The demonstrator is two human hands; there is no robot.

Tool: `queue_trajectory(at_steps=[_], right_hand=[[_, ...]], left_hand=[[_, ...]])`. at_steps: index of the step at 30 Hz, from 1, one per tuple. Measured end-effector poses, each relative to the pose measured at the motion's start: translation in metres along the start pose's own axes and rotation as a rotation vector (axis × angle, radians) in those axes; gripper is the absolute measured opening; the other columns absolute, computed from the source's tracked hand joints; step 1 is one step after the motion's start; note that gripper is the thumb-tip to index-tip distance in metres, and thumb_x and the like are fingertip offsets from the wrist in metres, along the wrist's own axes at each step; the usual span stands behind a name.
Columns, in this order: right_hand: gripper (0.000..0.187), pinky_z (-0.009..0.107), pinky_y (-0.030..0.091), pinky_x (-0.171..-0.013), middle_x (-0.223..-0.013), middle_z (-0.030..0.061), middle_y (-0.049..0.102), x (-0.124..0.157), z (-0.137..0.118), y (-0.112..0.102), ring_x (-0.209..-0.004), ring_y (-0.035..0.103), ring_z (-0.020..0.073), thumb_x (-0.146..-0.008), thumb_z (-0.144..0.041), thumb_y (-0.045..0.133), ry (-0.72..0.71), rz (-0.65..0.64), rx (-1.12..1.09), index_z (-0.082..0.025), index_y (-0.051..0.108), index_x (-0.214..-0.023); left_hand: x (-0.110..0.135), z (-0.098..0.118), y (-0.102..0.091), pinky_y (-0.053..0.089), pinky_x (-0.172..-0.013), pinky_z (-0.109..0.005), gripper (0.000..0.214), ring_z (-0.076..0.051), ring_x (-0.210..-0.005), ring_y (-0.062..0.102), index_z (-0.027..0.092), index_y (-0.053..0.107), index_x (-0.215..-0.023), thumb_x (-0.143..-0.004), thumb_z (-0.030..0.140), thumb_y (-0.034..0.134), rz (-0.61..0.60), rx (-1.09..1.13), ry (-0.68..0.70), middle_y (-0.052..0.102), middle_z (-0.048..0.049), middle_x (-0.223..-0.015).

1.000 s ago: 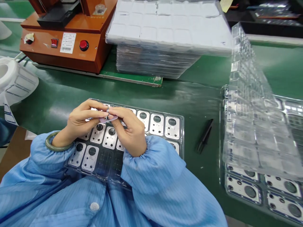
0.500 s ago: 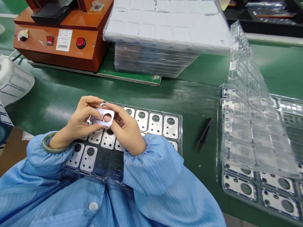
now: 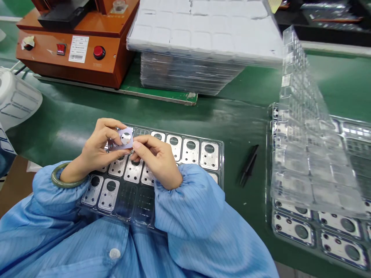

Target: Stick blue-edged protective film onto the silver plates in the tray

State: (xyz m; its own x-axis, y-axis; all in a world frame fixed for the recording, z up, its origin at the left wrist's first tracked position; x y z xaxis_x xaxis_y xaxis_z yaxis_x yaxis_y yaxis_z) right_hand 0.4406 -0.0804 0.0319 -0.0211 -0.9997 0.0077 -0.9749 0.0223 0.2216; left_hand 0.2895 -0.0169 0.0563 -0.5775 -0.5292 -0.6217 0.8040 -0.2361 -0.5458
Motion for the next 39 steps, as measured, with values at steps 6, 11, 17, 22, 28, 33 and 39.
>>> queue_trajectory(at_steps=[6,11,17,22,28,33,39], right_hand=[[0.025,0.022,0.052,-0.058,-0.064,0.0008,0.063,0.001,0.000,-0.002,-0.059,0.060,0.0090,-0.084,-0.038,0.060,-0.029,-0.044,-0.005,-0.015,0.067,-0.090],[0.024,0.021,0.050,-0.057,-0.063,-0.0001,0.062,0.000,-0.001,-0.002,-0.058,0.059,0.0081,-0.084,-0.038,0.060,-0.029,-0.047,0.008,-0.016,0.068,-0.091],[0.025,0.021,0.049,-0.056,-0.061,-0.0006,0.061,-0.002,-0.004,0.000,-0.056,0.058,0.0079,-0.082,-0.040,0.062,-0.023,-0.040,0.001,-0.015,0.066,-0.085],[0.022,0.020,0.049,-0.056,-0.059,-0.0020,0.060,-0.002,-0.006,0.002,-0.054,0.057,0.0069,-0.082,-0.038,0.063,-0.014,-0.052,-0.043,-0.015,0.064,-0.082],[0.024,0.019,0.045,-0.048,-0.067,-0.0005,0.062,0.001,-0.008,0.000,-0.049,0.054,0.0050,-0.084,-0.037,0.060,-0.079,0.014,-0.011,-0.014,0.062,-0.075],[0.012,0.019,0.044,-0.056,-0.079,-0.0009,0.062,0.006,-0.016,-0.003,-0.062,0.055,0.0045,-0.085,-0.029,0.060,-0.259,0.230,0.214,-0.018,0.065,-0.085],[0.013,0.021,0.043,-0.059,-0.075,0.0010,0.062,0.004,-0.018,0.001,-0.068,0.055,0.0070,-0.084,-0.028,0.060,-0.187,0.109,0.295,-0.016,0.066,-0.082]], left_hand=[[-0.001,0.002,-0.001,0.045,-0.083,-0.033,0.027,-0.016,-0.097,0.052,0.018,0.052,-0.081,-0.072,0.032,0.073,-0.009,0.008,0.016,0.058,-0.0066,-0.104],[-0.001,0.003,-0.001,0.044,-0.084,-0.033,0.025,-0.016,-0.099,0.051,0.020,0.054,-0.086,-0.072,0.028,0.074,-0.022,0.023,0.032,0.057,-0.0057,-0.106],[0.000,0.002,-0.001,0.045,-0.083,-0.033,0.024,-0.016,-0.100,0.050,0.021,0.057,-0.089,-0.072,0.026,0.073,-0.034,0.042,0.035,0.056,-0.0057,-0.109],[-0.001,0.002,0.002,0.046,-0.087,-0.031,0.025,-0.015,-0.101,0.053,0.019,0.055,-0.092,-0.074,0.025,0.072,-0.076,0.159,0.023,0.057,-0.0067,-0.107],[0.003,0.001,0.008,0.048,-0.063,-0.016,0.007,-0.005,-0.070,0.058,0.016,0.052,-0.096,-0.090,0.019,0.049,-0.178,0.398,-0.247,0.060,-0.0019,-0.086],[0.002,0.006,0.004,0.046,-0.060,-0.014,0.010,-0.003,-0.064,0.056,0.014,0.054,-0.087,-0.089,0.023,0.051,-0.203,0.364,-0.371,0.062,-0.0003,-0.079],[-0.002,0.008,0.004,0.042,-0.054,-0.015,0.015,-0.004,-0.060,0.053,0.012,0.060,-0.082,-0.085,0.026,0.057,-0.253,0.306,-0.430,0.062,-0.0007,-0.071]])
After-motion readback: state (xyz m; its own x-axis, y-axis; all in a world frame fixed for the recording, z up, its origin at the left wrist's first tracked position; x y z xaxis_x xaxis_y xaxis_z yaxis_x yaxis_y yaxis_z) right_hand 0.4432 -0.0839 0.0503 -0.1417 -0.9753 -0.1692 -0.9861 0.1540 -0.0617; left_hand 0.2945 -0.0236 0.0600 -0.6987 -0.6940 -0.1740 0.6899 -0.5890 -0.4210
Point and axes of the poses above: each hand's wrist, its own x-axis away from the middle knuckle, its own y-axis out of the palm, z = x × y, the point moved 3 cm from there along -x, towards the middle knuckle
